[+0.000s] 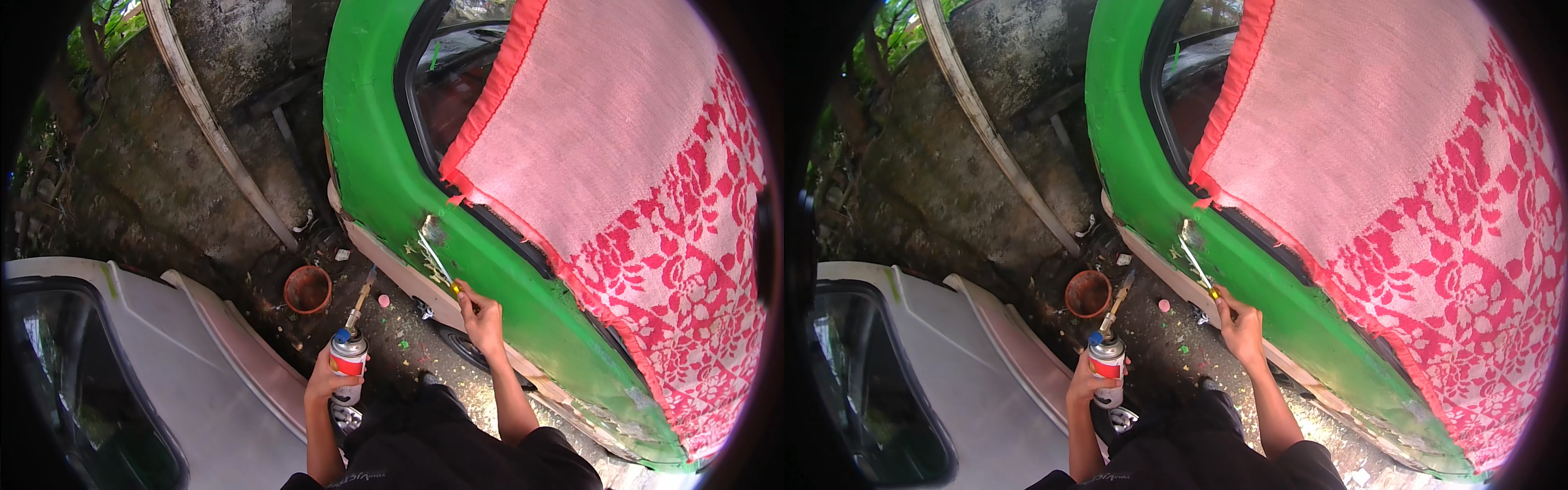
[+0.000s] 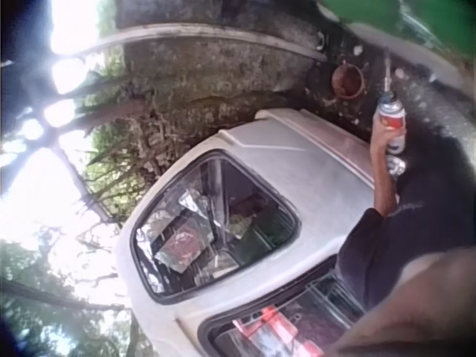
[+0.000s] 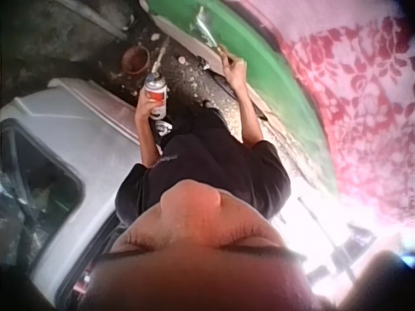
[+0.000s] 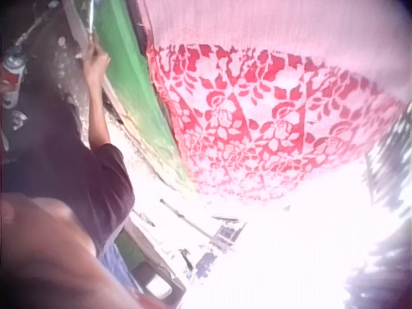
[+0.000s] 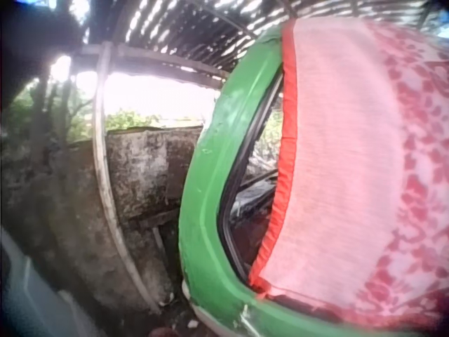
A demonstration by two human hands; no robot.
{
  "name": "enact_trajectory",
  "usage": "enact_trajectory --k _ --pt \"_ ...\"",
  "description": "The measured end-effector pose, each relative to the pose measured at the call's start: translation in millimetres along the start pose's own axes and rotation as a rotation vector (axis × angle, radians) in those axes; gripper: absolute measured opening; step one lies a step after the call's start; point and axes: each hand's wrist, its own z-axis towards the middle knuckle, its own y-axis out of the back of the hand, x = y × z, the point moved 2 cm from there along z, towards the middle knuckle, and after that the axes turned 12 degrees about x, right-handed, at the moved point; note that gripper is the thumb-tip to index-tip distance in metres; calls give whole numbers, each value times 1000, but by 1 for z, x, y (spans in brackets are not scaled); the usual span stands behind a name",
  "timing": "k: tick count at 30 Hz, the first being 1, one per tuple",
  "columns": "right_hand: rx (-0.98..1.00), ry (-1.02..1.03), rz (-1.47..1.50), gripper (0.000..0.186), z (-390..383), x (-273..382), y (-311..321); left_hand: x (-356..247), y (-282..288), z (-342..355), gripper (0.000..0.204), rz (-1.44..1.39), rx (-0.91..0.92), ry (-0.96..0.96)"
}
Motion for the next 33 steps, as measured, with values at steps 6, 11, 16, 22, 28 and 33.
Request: enact_trajectory --k 6,11,16,22,28,33 --pt "65 -142 -56 28 22 21 -20 1 -3 0 74 16 17 11" --pt "17 -86 -20 27 -12 10 7 9 0 -9 76 -21 -19 27" --pt "-12 -62 -6 27 -16 2 11 8 -3 13 73 -41 92 20" --pt "60 -190 -1 26 -9 13 21 1 -11 59 67 -59 138 9" --pt "45 -130 12 27 -6 17 27 6 -5 71 69 -98 188 -7" --pt "96 -224 7 26 -5 21 27 15 0 73 70 -132 171 19"
